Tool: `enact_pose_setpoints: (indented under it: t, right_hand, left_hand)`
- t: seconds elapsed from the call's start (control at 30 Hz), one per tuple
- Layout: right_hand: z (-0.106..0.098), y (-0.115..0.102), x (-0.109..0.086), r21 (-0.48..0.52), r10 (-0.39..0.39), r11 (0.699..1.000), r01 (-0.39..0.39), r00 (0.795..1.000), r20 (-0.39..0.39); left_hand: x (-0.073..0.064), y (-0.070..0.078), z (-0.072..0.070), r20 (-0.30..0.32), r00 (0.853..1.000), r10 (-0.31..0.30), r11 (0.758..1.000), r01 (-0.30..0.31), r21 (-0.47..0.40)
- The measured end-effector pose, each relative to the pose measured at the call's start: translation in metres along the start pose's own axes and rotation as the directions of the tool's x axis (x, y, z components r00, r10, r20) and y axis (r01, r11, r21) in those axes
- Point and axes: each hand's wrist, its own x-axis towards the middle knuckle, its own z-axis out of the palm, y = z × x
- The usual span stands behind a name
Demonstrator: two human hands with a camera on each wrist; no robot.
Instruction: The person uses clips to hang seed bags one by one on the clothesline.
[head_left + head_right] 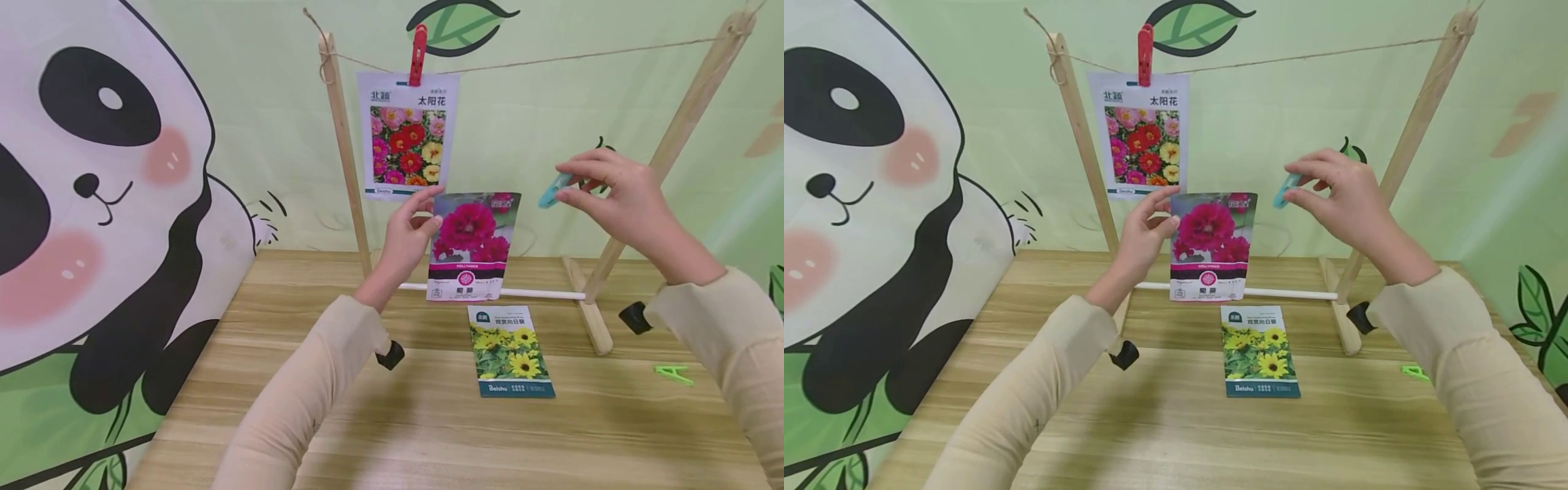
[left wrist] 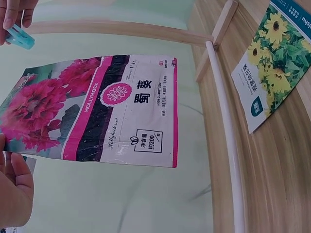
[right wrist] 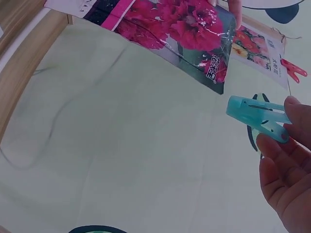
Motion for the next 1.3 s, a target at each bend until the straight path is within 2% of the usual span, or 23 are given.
enact_pose_setpoints:
  t: [0.17, 0.47, 0.67, 1.0, 1.3]
  right_hand:
    - [-0.001, -0.003, 0.004, 0.004, -0.021, 1.0, 0.021, 1.0, -0.015]
    - [-0.007, -0.009, 0.012, -0.01, -0.014, 1.0, 0.014, 1.0, -0.002]
    - [-0.009, -0.014, 0.017, -0.023, -0.021, 1.0, 0.022, 1.0, 0.007]
    - [-0.012, -0.019, 0.022, -0.029, -0.054, 0.998, 0.054, 0.999, -0.004]
    - [-0.015, -0.022, 0.026, -0.028, -0.045, 0.999, 0.044, 0.999, -0.011]
  left_hand:
    - [-0.003, 0.011, 0.001, -0.007, 1.0, -0.005, 1.0, 0.005, 0.006]
    - [0.011, -0.005, 0.001, -0.022, 0.999, 0.036, 0.999, -0.035, 0.002]
    - [0.014, -0.003, 0.002, -0.032, 0.998, 0.058, 0.998, -0.058, 0.007]
    - [0.018, 0.002, 0.002, -0.039, 0.998, 0.057, 0.998, -0.058, -0.011]
    - [0.02, 0.006, 0.003, -0.051, 0.997, 0.065, 0.997, -0.066, -0.026]
